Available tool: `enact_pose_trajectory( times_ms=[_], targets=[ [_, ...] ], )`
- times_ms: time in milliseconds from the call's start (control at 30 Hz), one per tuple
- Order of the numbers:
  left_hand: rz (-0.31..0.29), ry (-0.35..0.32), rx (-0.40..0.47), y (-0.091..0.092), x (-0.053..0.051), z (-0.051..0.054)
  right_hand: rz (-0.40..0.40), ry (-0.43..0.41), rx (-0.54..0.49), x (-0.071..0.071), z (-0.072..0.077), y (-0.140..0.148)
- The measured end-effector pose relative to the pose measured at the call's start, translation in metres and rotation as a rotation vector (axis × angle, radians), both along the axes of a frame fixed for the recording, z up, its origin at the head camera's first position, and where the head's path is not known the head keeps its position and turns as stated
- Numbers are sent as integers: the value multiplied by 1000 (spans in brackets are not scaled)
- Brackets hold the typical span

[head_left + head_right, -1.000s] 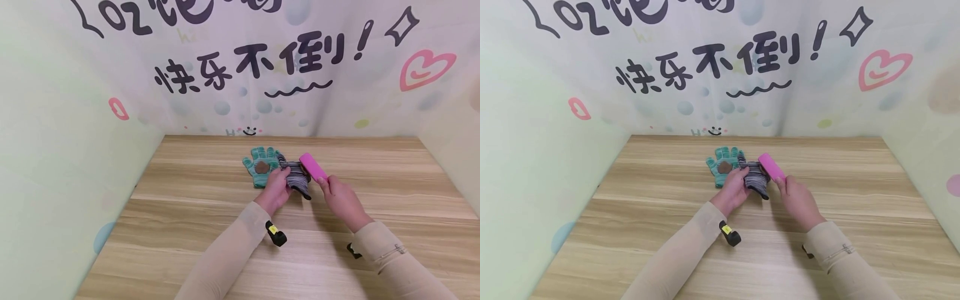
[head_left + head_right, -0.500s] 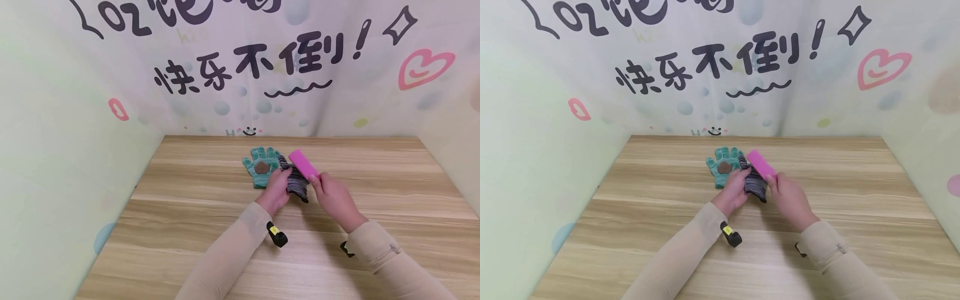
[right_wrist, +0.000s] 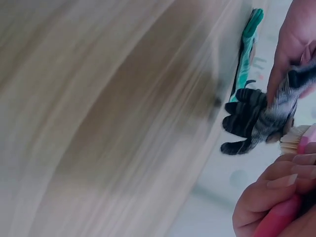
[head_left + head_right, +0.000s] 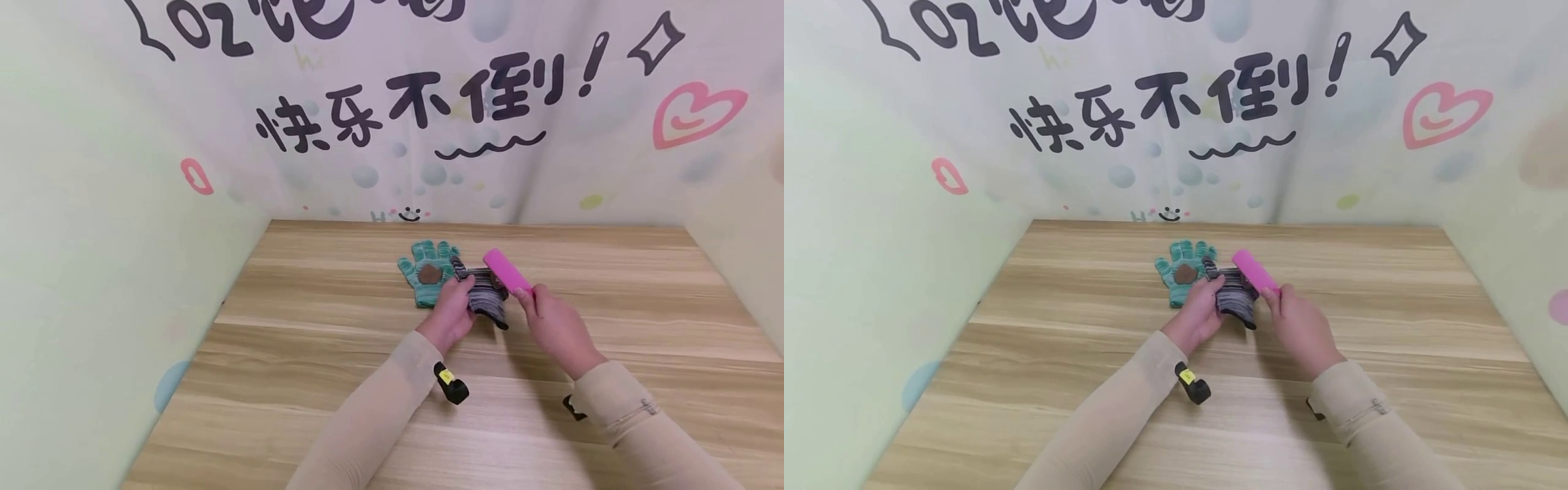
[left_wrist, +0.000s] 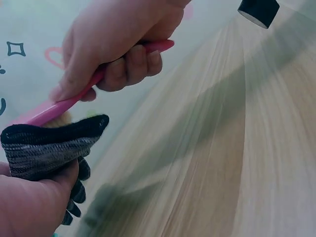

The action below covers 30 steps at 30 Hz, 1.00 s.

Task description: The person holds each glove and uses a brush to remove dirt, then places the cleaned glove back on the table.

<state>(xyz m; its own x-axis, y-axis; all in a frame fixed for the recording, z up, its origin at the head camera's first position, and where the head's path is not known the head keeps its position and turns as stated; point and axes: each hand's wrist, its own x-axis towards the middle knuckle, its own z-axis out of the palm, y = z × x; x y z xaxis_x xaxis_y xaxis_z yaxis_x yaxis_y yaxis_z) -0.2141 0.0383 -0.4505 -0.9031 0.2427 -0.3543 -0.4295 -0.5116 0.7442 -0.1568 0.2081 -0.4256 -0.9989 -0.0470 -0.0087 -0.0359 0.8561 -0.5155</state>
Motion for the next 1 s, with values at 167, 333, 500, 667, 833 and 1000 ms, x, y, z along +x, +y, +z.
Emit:
enact_pose_trajectory(
  times_ms=[167, 333, 500, 667, 833, 1000],
  targets=[
    [-15, 6, -12, -1, -1, 2, -9, -4, 6, -1, -4, 7],
    [-14, -4, -6, -1, -1, 2, -6, -20, -9, -2, -5, 9],
    [-19, -23, -20, -1, -2, 1, -9, -40, -24, -2, -4, 10],
    [-21, -45, -48, -1, -1, 1, -8, -18, -47, -1, 2, 7],
    [-33, -30, -62, 1, 0, 2, 10, 33, -66, -1, 7, -5],
    [-63, 1, -33, 4, 0, 2, 34, 67, -43, -3, 3, -11]
  ],
)
